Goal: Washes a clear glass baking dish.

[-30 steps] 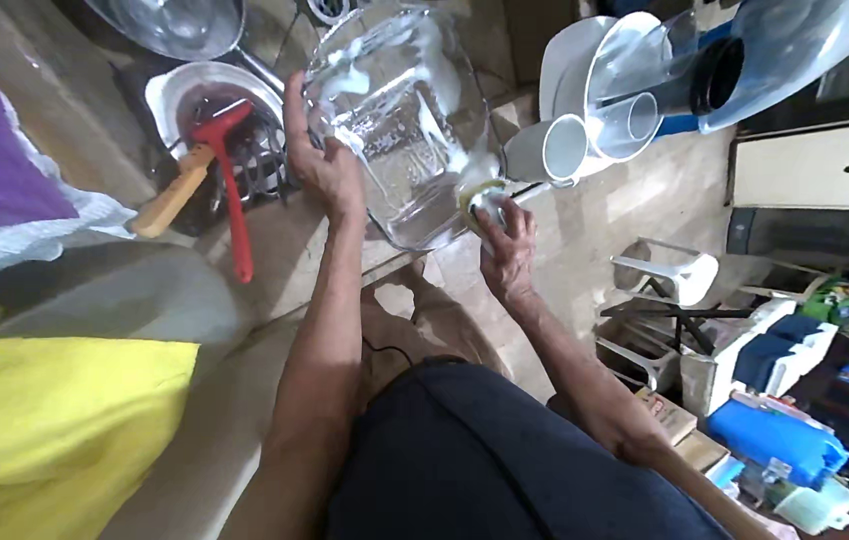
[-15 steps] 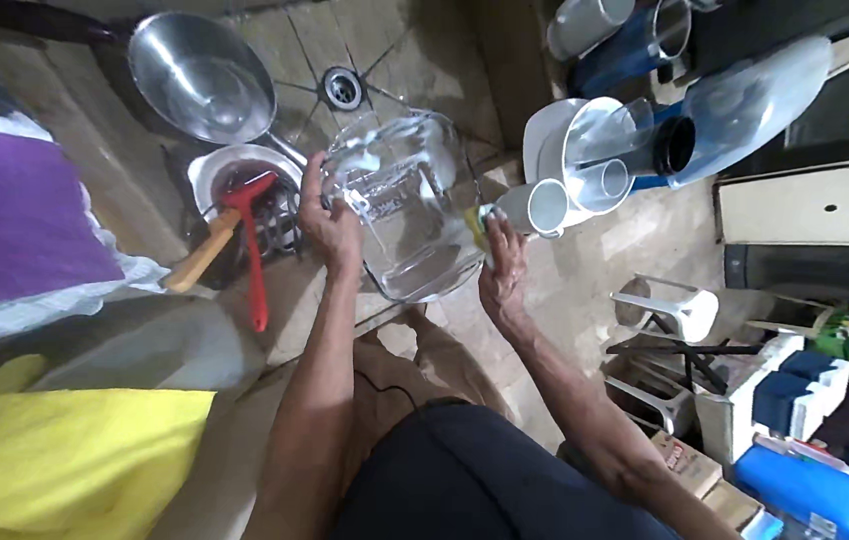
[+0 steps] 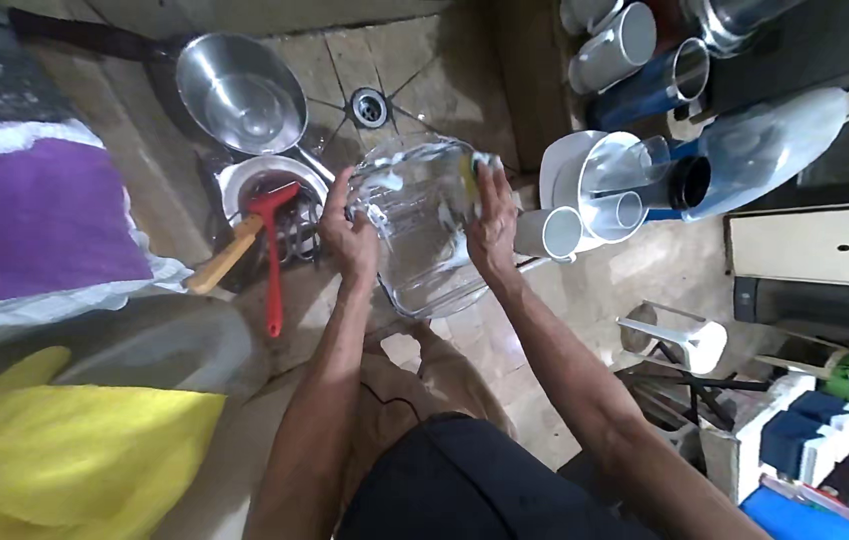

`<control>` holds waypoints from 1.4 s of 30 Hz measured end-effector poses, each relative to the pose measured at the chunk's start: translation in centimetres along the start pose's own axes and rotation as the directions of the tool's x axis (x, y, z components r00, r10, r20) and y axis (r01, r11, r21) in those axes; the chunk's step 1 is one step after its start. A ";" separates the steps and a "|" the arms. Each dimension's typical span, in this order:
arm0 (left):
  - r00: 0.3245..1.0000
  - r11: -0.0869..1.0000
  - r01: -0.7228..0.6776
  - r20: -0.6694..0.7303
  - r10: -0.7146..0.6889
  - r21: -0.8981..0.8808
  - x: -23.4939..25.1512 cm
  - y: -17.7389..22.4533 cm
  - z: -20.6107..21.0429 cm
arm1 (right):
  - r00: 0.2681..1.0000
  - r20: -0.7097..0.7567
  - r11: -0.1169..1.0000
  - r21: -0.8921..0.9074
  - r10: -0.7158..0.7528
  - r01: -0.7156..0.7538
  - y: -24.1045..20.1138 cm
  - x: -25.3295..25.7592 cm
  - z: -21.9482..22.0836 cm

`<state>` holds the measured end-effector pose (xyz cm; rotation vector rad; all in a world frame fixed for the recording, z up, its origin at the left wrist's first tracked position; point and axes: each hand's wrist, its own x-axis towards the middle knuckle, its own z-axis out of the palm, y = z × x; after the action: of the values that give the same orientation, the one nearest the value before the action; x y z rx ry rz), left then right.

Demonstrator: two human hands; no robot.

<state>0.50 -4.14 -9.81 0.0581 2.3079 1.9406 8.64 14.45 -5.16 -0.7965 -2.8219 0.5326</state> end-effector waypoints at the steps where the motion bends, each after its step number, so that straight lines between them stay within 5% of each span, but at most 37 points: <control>1: 1.000 1.000 0.001 -0.002 -0.001 0.016 0.0 0.0 0.0 | 0.999 0.003 0.999 -0.010 -0.035 0.035 -0.9 1.6 0.6; 4: 1.000 0.996 0.014 -0.013 -0.013 0.087 -0.1 0.1 0.0 | 0.977 0.123 0.983 -0.031 -0.175 0.180 -4.9 2.9 2.6; 8: 0.998 0.991 0.037 -0.048 -0.031 0.127 -0.3 0.6 0.0 | 0.857 0.254 0.887 0.002 -0.448 0.462 -8.7 2.4 3.2; 14: 0.998 0.997 -0.002 -0.057 0.006 0.081 -0.4 0.1 0.1 | 0.967 0.132 0.957 -0.166 -0.218 0.238 -4.1 3.5 2.1; 19: 1.000 0.994 0.007 -0.027 -0.004 0.107 0.0 0.4 0.0 | 0.803 0.287 0.831 -0.039 -0.522 0.555 -6.7 4.4 2.3; 25: 0.970 0.979 -0.031 0.243 -0.020 0.201 3.5 1.5 -0.1 | 0.832 0.358 0.906 0.190 -0.423 0.379 -3.6 10.3 -1.0; 31: 0.898 0.927 -0.102 0.435 -0.070 0.360 4.0 3.0 -1.1 | 0.890 0.305 0.926 0.275 -0.338 0.258 0.0 8.9 -1.6; 36: 0.933 0.864 0.082 0.267 -0.242 0.497 -5.1 3.0 -4.7 | 0.938 0.206 0.958 0.134 -0.278 0.255 1.8 6.1 -2.6; 39: 0.937 0.832 0.278 0.057 -0.346 0.480 -10.1 2.4 -4.6 | 0.962 0.167 0.976 0.062 -0.215 0.207 2.0 5.0 -2.7; 42: 0.919 0.820 0.347 0.011 -0.395 0.454 -12.3 2.3 -3.5 | 0.966 0.187 0.982 -0.023 -0.180 0.187 -0.1 5.2 -2.1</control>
<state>12.13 -8.48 -6.06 -0.2282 2.4178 1.1738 4.74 17.77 -2.87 -0.5072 -3.0441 0.5481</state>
